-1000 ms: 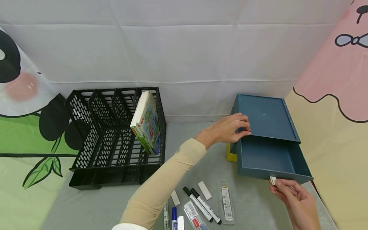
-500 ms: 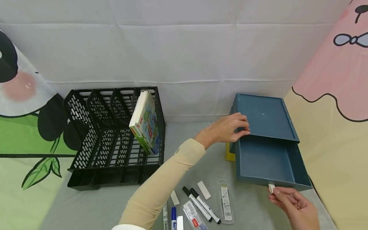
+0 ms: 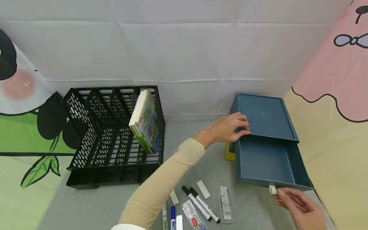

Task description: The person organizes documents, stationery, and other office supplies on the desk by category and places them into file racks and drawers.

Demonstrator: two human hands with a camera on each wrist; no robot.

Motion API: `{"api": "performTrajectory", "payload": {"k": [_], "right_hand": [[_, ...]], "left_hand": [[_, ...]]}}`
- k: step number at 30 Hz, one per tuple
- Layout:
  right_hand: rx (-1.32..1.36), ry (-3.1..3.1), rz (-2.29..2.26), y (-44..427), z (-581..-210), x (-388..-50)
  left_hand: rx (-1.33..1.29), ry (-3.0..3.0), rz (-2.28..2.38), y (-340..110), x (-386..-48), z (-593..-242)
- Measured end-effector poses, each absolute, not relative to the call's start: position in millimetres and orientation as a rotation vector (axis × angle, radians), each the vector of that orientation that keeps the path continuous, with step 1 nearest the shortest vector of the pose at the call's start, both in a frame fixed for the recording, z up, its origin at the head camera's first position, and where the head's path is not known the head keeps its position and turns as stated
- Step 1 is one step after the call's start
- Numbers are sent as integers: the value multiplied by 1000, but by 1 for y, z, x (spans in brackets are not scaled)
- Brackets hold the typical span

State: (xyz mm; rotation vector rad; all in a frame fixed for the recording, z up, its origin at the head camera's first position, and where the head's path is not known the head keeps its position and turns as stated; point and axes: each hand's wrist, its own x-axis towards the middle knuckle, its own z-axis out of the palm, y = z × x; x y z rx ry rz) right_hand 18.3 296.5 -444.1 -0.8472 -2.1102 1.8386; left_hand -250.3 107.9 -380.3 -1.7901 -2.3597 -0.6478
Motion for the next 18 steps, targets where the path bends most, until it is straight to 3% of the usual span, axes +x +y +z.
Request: {"api": "performTrajectory", "payload": {"k": [18], "right_hand": [[-827, -2326, 1254, 323, -397, 11]], "left_hand": [[-1781, -2370, -635, 107, -249, -380]]}}
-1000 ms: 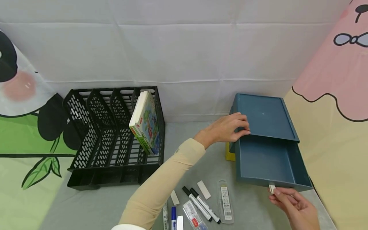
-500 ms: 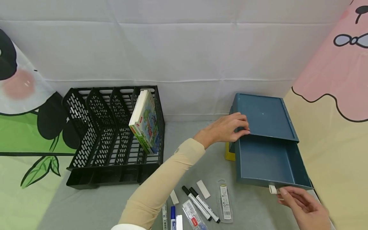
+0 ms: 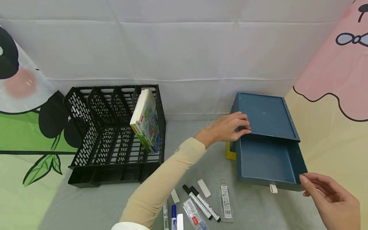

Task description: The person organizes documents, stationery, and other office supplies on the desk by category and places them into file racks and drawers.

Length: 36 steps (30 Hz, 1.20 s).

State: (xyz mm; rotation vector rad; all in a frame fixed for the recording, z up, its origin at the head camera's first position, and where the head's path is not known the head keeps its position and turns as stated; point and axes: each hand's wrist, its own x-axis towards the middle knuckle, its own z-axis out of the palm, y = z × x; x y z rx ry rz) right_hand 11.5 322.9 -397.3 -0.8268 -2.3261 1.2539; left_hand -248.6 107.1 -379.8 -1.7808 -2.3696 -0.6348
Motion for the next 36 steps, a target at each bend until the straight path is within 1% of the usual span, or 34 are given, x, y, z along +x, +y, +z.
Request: {"api": "performTrajectory", "payload": {"k": [4, 8, 19, 24, 30, 36], "right_hand": [[-858, -2345, 1208, 339, -395, 2], [-820, -2372, 1156, 354, -397, -8], [-762, -2524, 1146, 378, -414, -20], [-670, -2600, 1163, 387, -419, -23], [-654, -2686, 1131, 395, -422, -26], [-580, -2684, 1142, 396, -422, -26]], "left_hand": [[-1780, -2370, -642, 107, -248, -381], [-1768, -2383, -649, 107, -248, -381], [-1712, -2380, -700, 105, -241, -383], [-1610, -2378, -768, 100, -234, -384], [-1437, -2442, -924, 89, -221, -392], [-1291, -2472, -1085, 78, -208, -397]]}}
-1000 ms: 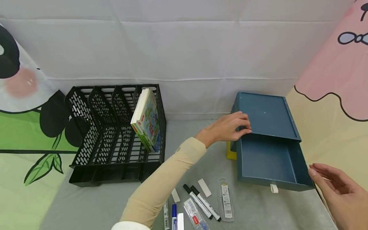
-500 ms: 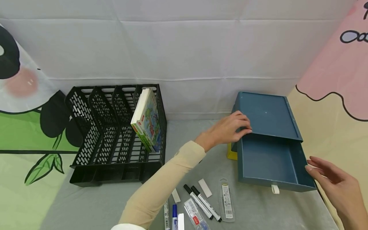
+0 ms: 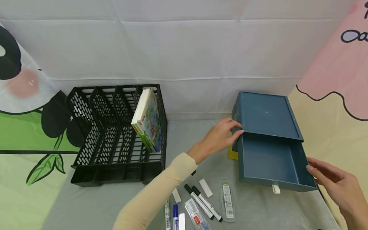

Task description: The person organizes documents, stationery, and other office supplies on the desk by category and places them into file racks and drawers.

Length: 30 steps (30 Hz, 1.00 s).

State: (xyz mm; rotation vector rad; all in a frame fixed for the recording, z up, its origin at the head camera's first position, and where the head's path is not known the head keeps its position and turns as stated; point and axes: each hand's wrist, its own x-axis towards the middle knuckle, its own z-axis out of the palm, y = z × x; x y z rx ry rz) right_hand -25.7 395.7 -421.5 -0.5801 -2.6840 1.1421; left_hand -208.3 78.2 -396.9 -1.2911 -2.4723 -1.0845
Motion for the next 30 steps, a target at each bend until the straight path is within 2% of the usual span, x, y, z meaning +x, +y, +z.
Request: {"api": "performTrajectory", "payload": {"k": [11, 30], "right_hand": [[-628, -2697, 1144, 395, -421, -28], [-659, -2679, 1160, 396, -420, -29]], "left_hand": [[-967, -2551, -1303, 66, -178, -415], [-497, -2586, -1622, 58, -122, -477]]}}
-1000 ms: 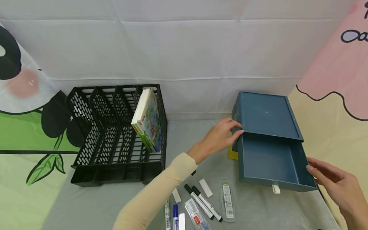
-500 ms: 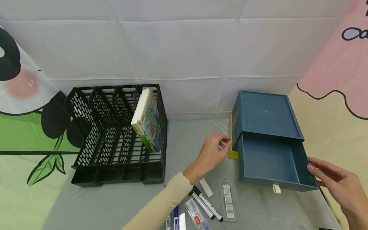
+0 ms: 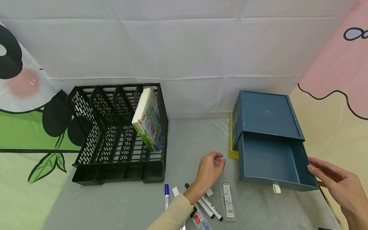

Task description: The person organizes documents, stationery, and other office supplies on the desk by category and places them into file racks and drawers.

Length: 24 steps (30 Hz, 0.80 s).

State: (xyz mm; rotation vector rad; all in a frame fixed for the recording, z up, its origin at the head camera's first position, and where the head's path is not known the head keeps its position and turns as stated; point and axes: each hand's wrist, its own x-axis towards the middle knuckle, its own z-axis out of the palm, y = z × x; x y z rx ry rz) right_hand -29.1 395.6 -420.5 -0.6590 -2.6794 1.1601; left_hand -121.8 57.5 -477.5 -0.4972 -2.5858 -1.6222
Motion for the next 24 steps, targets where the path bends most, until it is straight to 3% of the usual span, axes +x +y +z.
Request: {"api": "performTrajectory", "payload": {"k": [10, 24], "right_hand": [[-656, -2669, 1202, 398, -421, -29], [-632, -2627, 1266, 400, -424, -27]], "left_hand": [[-266, -2720, -1667, 53, -86, -509], [-287, -3049, -1369, 71, -57, -524]]}}
